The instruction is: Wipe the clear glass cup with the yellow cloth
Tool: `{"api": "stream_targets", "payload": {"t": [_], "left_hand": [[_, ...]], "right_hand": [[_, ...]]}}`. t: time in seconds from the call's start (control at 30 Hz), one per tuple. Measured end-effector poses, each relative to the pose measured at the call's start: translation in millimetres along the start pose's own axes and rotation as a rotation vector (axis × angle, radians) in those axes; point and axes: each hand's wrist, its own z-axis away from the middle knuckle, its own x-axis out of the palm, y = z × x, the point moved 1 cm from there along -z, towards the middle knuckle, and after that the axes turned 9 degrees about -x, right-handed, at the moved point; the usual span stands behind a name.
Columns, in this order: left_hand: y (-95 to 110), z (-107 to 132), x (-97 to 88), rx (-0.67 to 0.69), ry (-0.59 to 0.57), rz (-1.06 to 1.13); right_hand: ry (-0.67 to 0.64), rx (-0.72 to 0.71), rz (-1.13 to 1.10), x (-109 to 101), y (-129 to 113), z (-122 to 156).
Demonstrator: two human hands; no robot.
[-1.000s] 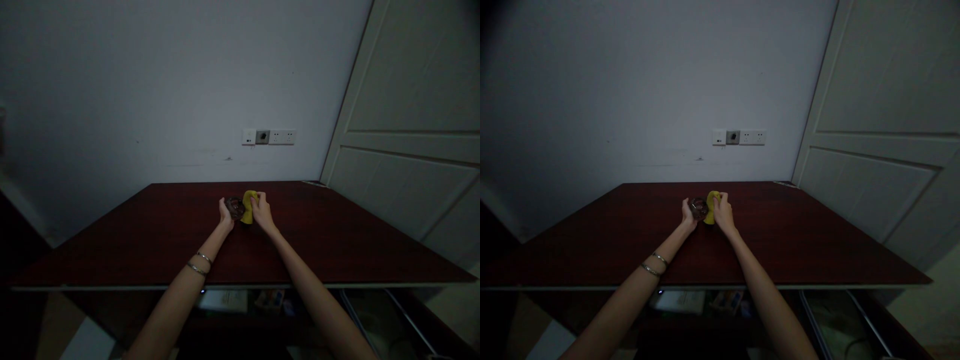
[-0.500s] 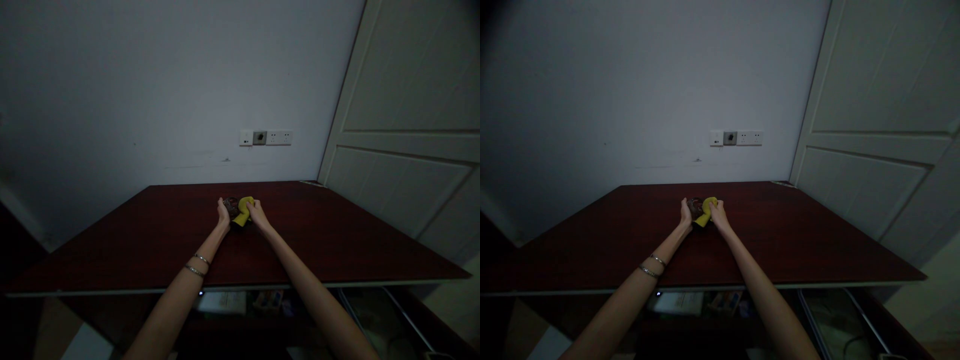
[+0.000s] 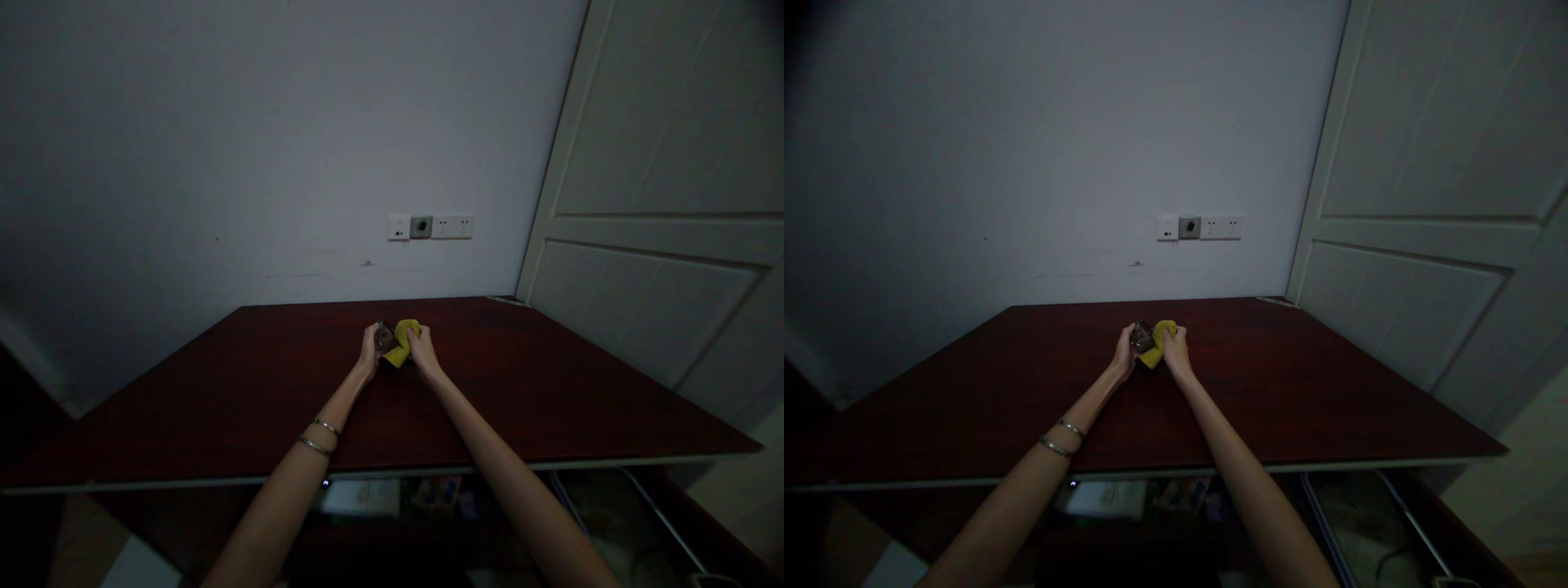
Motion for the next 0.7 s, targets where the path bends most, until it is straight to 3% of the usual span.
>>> {"api": "stream_targets", "payload": {"t": [0.13,0.37,0.53,0.7], "left_hand": [[2.0,6.2,2.2,0.093,-0.029,-0.008],[2.0,8.3,5.4,0.137,-0.114,-0.059],[4.4,4.6,4.4,0.195,-0.108,-0.067],[6.8,4.2,5.5,0.209,-0.027,-0.05]], "right_hand": [[0.041,-0.017,-0.036,-1.9,-2.2,-1.9],[0.048,-0.026,-0.059,-5.9,-10.7,-3.6],[-0.227,-0.149,-0.128,-10.1,-24.0,1.4],[-0.51,-0.295,-0.129,-15.1,-34.4,10.8]]}}
